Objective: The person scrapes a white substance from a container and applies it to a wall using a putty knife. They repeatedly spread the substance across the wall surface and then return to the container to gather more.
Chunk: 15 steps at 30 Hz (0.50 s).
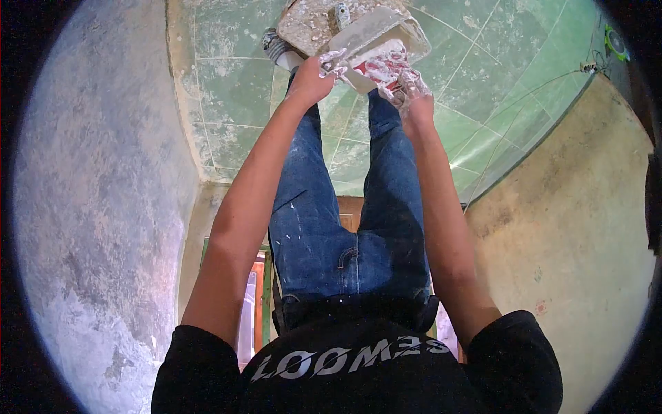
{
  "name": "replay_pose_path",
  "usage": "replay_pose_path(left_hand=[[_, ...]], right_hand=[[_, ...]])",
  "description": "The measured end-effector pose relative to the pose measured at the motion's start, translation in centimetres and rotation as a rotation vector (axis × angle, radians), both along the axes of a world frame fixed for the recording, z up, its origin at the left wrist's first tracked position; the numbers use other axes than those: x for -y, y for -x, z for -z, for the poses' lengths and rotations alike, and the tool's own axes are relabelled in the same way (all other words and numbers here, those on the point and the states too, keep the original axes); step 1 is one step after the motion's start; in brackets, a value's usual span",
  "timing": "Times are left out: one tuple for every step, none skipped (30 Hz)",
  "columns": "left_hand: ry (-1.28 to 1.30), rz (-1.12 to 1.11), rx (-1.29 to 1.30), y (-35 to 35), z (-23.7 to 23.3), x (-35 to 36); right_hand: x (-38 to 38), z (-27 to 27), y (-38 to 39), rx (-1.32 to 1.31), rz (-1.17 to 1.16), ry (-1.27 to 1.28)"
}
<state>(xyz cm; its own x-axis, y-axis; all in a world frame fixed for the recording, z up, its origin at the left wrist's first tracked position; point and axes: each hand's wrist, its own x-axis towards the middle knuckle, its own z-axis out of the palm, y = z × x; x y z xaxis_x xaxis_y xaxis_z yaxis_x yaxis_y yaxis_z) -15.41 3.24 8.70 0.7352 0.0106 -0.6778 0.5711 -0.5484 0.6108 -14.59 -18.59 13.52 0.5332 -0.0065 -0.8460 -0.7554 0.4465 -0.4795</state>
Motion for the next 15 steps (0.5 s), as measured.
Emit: replay_pose_path(left_hand=[[0.003,0.001,0.002,0.0,0.0,0.1],[0.043,-0.013,0.014,0.0,0.1,0.1],[0.083,-0.026,0.027,0.1,0.2,0.0],[0.083,-0.025,0.028,0.3,0.5,0.0],[0.022,-0.019,0.030,0.5,1.0,0.0],[-0.039,-0.013,0.031,0.8,1.4,0.0],[-0.041,-0.011,0.029,0.7,1.2,0.0],[-0.017,-0.004,-0.002,0.3,0.5,0.0],[0.006,0.003,-0.034,-0.1,-0.1,-0.1],[0.005,0.004,-0.036,-0.4,-0.8,0.0],[0.000,-0.003,-0.056,-0.6,-1.3,0.1],[-0.004,-0.009,-0.076,-0.9,-1.9,0.2],[-0.001,-0.008,-0.081,-1.0,-2.0,0.2],[0.022,-0.014,-0.098,-1.0,-2.0,0.0],[0.046,-0.022,-0.112,-1.1,-2.0,0.1]], right_hand=[[-0.3,0.5,-0.4,-0.012,-0.034,0.104],[-0.5,1.2,-0.8,-0.025,-0.067,0.206],[-0.9,2.1,-1.4,-0.023,-0.066,0.207],[-1.3,3.5,-1.8,0.018,-0.104,0.301],[-1.9,4.2,-2.4,0.059,-0.142,0.394],[-2.5,4.7,-2.8,0.058,-0.141,0.393],[-3.5,4.5,-3.7,0.029,-0.115,0.452],[-3.9,5.3,-4.2,0.000,-0.089,0.512],[-4.1,6.8,-4.3,0.026,-0.005,0.493],[-4.2,7.5,-4.4,0.023,-0.005,0.492],[-4.2,7.8,-4.3,0.004,-0.070,0.580],[-4.2,8.1,-4.2,-0.014,-0.135,0.668],[-4.0,7.6,-4.0,-0.020,-0.136,0.671],[-3.7,6.7,-3.8,0.061,-0.258,0.742],[-3.5,5.7,-3.8,0.145,-0.383,0.811]])
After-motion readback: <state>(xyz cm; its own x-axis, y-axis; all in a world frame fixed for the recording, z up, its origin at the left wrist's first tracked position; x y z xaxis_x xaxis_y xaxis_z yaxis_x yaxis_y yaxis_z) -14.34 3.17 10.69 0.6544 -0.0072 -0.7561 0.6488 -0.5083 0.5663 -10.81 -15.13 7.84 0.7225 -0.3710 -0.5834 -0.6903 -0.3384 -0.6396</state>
